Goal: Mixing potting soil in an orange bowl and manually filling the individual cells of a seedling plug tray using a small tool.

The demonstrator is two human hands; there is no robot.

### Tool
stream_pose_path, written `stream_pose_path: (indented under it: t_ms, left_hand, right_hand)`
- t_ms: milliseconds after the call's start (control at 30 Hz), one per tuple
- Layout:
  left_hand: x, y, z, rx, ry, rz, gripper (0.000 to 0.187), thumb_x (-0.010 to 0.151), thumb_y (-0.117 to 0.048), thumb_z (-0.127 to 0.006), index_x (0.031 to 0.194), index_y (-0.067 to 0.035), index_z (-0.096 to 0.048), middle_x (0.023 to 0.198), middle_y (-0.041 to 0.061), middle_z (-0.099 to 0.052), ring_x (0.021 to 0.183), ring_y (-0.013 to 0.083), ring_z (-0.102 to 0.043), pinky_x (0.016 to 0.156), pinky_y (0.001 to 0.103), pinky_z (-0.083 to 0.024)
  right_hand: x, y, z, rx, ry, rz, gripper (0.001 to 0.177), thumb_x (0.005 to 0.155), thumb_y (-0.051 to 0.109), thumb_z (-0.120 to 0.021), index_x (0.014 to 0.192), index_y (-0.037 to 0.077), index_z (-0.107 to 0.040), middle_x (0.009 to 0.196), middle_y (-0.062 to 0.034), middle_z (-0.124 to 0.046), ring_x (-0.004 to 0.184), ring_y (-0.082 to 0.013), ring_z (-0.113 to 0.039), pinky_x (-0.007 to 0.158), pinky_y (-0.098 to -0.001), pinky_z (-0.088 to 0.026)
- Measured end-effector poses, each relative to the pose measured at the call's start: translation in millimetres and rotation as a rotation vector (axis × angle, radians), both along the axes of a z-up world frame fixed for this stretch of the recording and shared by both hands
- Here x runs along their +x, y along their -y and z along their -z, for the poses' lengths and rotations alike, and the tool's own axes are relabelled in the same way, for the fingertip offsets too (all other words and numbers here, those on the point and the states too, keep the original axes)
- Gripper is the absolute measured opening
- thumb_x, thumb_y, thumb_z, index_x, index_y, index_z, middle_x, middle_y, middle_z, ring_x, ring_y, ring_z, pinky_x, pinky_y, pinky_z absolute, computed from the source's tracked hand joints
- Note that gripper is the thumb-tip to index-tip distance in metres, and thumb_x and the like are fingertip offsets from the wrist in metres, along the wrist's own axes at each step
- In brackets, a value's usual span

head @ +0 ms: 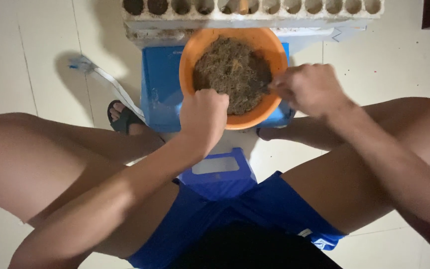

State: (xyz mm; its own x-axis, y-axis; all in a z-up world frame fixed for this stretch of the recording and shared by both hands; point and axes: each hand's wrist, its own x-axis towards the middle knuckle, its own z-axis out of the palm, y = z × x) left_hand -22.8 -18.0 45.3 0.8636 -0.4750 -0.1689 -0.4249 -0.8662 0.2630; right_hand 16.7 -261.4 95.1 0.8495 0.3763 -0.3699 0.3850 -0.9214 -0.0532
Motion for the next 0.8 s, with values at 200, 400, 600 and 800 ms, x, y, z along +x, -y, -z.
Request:
stream_pose_path:
  t_ms: [200,400,600,800]
  left_hand:
    - [8.2,-7.3,-9.9,0.133,-0.020,0.025,0.026,0.085,-0.004,-0.072,0.061,-0.012,-0.065,0.052,0.003,-0.053,0.052,0.0226,-0.064,0.052,0.038,-0.055]
    - [30.7,-29.2,-39.1,0.315,0.017,0.002,0.036,0.088,-0.008,-0.071,0.056,-0.022,-0.060,0.050,-0.002,-0.052,0.047,0.0165,-0.062,0.048,0.033,-0.053]
    - [31.3,-4.4,17.6,0.138,0.039,0.000,0.042,0.086,0.000,-0.070,0.052,-0.015,-0.051,0.045,-0.004,-0.042,0.045,0.0169,-0.058,0.051,0.032,-0.050]
    - [20.6,-4.0,-1.3,0.282,0.062,0.110,0.030,0.089,-0.005,-0.071,0.062,-0.017,-0.069,0.054,-0.001,-0.057,0.052,0.0156,-0.064,0.050,0.026,-0.046]
  right_hand:
    - [-10.3,18.5,-6.2,0.077,0.027,0.039,0.007,0.094,0.025,-0.072,0.094,0.020,-0.076,0.070,0.0024,-0.073,0.068,-0.0293,-0.073,0.071,-0.0481,-0.059]
    - [-6.3,-3.8,-13.7,0.304,-0.036,0.019,0.012,0.086,0.025,-0.075,0.097,0.020,-0.075,0.074,-0.0101,-0.074,0.077,-0.0436,-0.072,0.071,-0.0617,-0.055]
    - [6.8,-12.9,56.9,0.144,0.080,-0.097,0.007,0.087,0.032,-0.066,0.089,0.028,-0.072,0.065,0.0019,-0.070,0.067,-0.0337,-0.072,0.069,-0.0501,-0.056]
    - [13.6,-5.6,59.0,0.125,-0.001,-0.077,0.010,0.087,0.037,-0.065,0.086,0.029,-0.070,0.065,0.0016,-0.071,0.071,-0.0330,-0.073,0.070,-0.0508,-0.057]
